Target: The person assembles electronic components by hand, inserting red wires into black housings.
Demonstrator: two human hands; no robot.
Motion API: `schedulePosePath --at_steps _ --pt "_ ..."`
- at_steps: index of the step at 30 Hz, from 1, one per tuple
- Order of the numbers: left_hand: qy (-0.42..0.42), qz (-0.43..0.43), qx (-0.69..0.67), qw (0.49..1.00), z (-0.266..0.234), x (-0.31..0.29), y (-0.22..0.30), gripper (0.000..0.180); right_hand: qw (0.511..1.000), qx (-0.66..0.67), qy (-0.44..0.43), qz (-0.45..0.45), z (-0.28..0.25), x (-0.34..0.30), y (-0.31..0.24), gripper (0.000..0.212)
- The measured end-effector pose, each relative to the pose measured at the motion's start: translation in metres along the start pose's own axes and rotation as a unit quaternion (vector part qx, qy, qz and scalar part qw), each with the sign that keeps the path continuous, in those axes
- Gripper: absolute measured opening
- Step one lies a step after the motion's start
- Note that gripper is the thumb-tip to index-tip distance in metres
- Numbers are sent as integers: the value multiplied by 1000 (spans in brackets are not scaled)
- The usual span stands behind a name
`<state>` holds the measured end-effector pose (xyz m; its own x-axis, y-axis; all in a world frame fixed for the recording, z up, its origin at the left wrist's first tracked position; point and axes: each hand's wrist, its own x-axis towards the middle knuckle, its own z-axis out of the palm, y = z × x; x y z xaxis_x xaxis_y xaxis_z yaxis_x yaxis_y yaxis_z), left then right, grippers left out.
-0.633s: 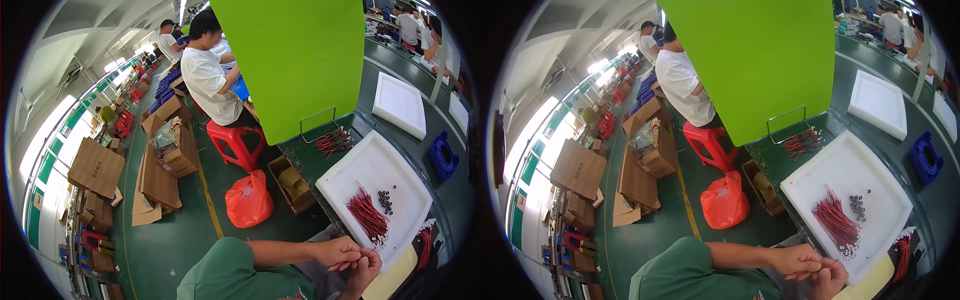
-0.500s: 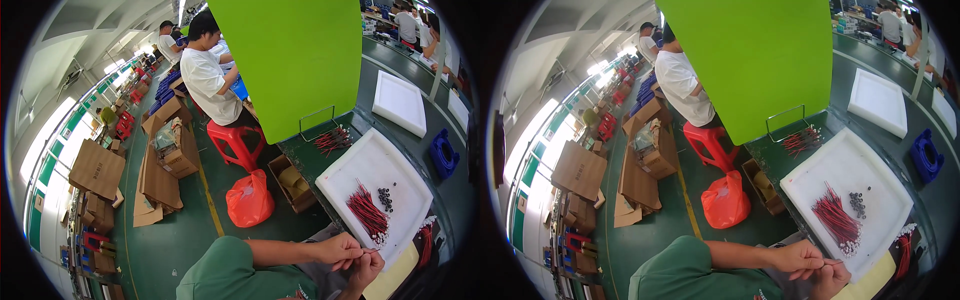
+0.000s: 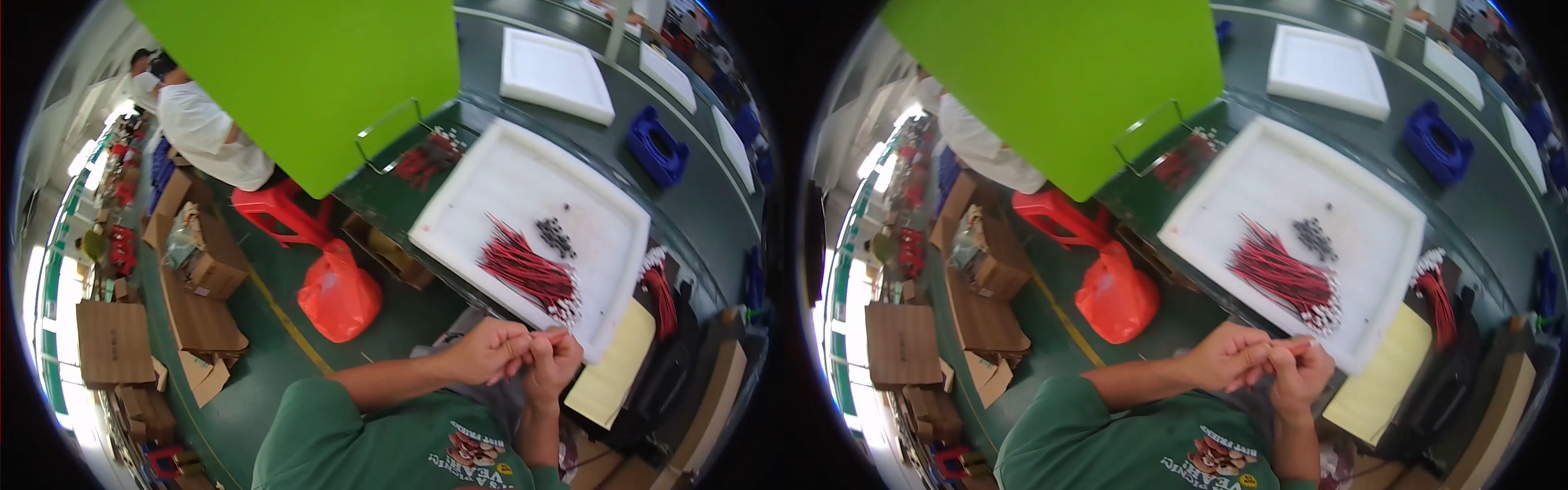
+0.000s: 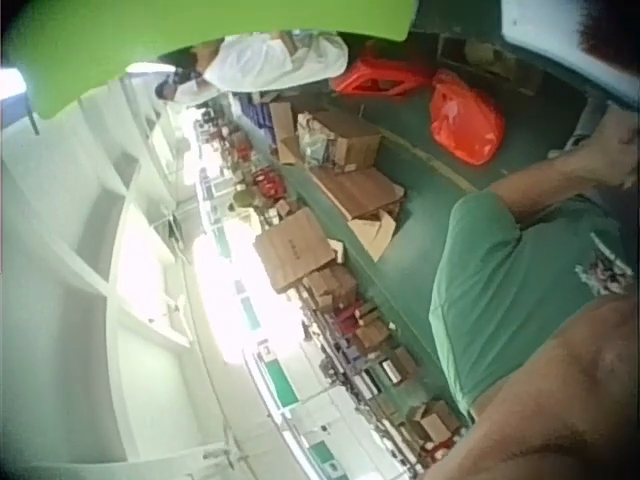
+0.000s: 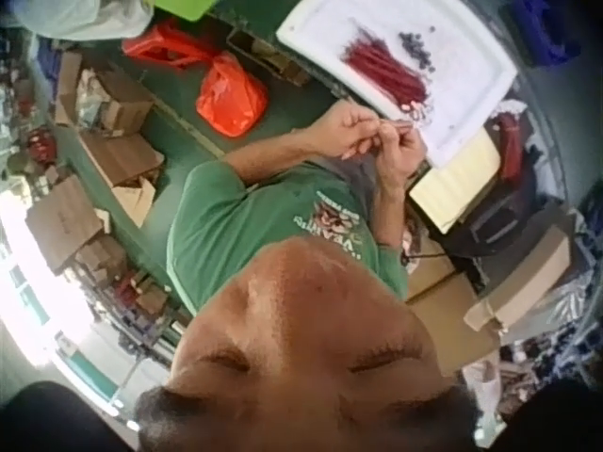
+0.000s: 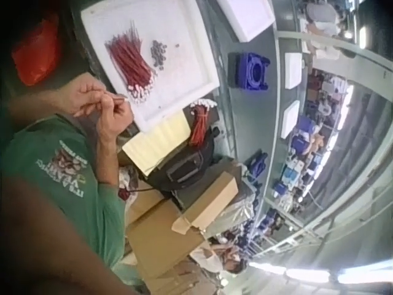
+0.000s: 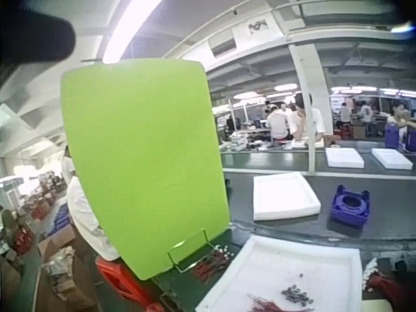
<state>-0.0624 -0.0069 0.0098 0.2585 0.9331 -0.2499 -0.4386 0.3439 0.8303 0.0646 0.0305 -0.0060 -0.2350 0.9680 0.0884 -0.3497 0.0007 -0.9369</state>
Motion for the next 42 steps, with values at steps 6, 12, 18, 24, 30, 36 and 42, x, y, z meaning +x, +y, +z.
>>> schedulePosePath --at_steps 6,12,18,24,30,36,42 --pt "142 80 141 977 -20 13 50 20 998 -9 42 39 -1 3 -3 13" --pt "391 249 315 828 -151 63 119 12 985 -67 144 -68 -31 -10 -24 30" --pt "459 154 601 636 -216 107 119 18 955 -135 248 -86 -67 -15 -42 24" --pt "432 115 667 596 -211 96 137 24 892 -337 267 -136 -128 24 -80 25" --pt "375 306 617 620 -130 98 155 24 644 -740 67 -185 -183 91 -87 52" --pt "225 382 610 657 -43 135 161 21 676 -734 59 -25 -196 118 -62 43" --pt "110 374 642 660 16 190 134 12 836 -449 264 -172 -192 99 -84 34"
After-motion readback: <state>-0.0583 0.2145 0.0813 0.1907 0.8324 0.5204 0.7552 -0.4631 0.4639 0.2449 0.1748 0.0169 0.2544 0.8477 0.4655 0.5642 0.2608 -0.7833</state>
